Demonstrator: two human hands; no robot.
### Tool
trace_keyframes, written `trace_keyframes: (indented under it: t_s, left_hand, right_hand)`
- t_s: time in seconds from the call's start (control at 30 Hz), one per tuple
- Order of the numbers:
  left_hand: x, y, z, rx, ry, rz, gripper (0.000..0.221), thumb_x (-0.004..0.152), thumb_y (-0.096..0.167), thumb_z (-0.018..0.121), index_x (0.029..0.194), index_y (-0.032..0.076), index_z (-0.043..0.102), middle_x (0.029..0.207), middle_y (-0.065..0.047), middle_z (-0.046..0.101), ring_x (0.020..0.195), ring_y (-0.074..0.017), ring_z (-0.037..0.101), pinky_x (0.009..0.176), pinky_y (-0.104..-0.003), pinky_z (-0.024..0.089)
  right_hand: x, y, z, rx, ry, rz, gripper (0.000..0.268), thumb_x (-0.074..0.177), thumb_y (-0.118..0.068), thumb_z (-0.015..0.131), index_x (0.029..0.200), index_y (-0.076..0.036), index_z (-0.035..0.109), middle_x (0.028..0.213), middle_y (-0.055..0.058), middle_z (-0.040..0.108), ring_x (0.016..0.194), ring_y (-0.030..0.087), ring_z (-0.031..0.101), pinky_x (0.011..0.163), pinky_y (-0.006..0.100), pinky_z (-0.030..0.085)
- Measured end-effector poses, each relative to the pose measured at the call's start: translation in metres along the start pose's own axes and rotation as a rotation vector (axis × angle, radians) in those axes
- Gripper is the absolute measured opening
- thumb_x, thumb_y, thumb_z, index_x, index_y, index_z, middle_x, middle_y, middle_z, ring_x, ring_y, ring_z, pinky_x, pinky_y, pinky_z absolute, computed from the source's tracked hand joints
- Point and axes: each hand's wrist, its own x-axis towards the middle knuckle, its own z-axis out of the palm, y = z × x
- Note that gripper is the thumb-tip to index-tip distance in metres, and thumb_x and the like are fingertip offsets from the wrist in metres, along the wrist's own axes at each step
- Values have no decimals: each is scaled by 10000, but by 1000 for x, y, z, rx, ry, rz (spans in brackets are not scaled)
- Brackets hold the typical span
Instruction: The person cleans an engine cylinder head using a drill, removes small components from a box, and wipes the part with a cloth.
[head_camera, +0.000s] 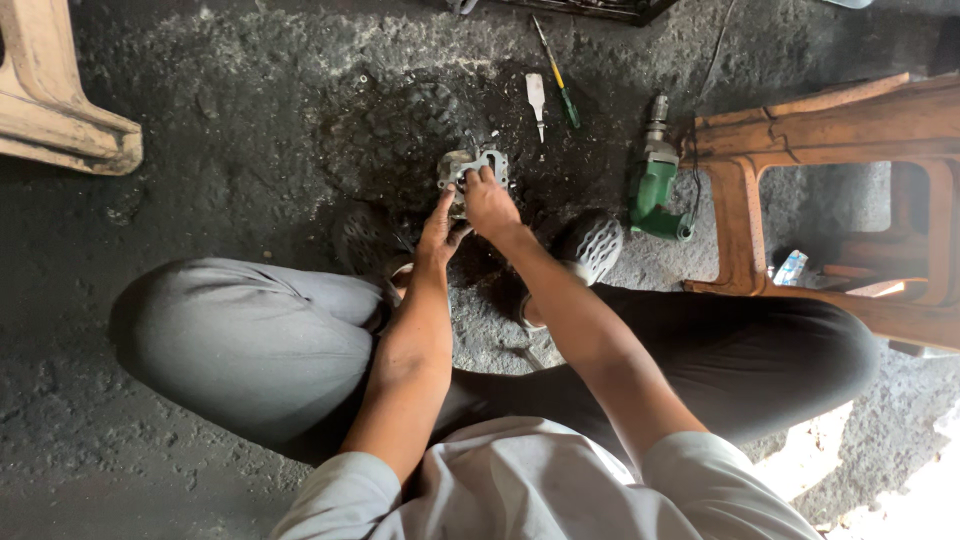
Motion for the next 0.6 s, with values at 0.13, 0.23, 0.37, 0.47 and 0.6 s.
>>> trace_keyframes:
  t_s: [0.13, 0.23, 0.37, 0.47, 0.6]
  left_hand:
    - [11, -1, -4, -56, -51, 11, 761, 759, 537, 883, 1318, 76, 652, 1161, -119, 619, 1021, -257, 617, 824, -440, 607]
    - [-4, 0, 4, -56, -22, -3, 679, 779, 521, 860, 1265, 85, 671, 1102, -100, 675, 983, -242, 661, 799, -419, 615]
    - [-17, 16, 13, -79, -96, 11, 573, 847, 505, 816, 1198, 75, 670, 993, -89, 740, 868, -217, 705, 719, -359, 594]
    - [-45, 19, 17, 1, -78, -17, 492, 839, 510, 762, 1176, 159, 689, 898, -72, 757, 750, -183, 691, 629, -333, 552]
    - [-36, 25, 17, 6, -153, -9, 552, 814, 586, 765, 1116, 125, 729, 906, -55, 772, 747, -158, 695, 587, -300, 532]
  right_hand:
    - [-1, 3, 1, -21, 43, -25, 332, 983, -110, 567, 1287, 21, 588, 1162, 317, 631, 1014, 489, 670, 866, 522, 556]
    - [22, -25, -59, 1, -1, -143, 311, 771, -215, 745, 1019, -28, 725, 981, 280, 700, 961, 460, 673, 835, 514, 540]
    - [13, -84, -206, 553, 595, -345, 113, 961, -86, 659, 1037, -5, 683, 847, 119, 763, 722, 238, 751, 664, 360, 593]
    - [10, -107, -227, 345, 608, -496, 166, 932, -71, 726, 1034, 43, 660, 875, 222, 711, 790, 377, 706, 694, 419, 565]
    - [4, -51, -165, 393, 444, -207, 229, 853, -101, 726, 1023, 41, 669, 835, 254, 690, 799, 430, 710, 671, 454, 555]
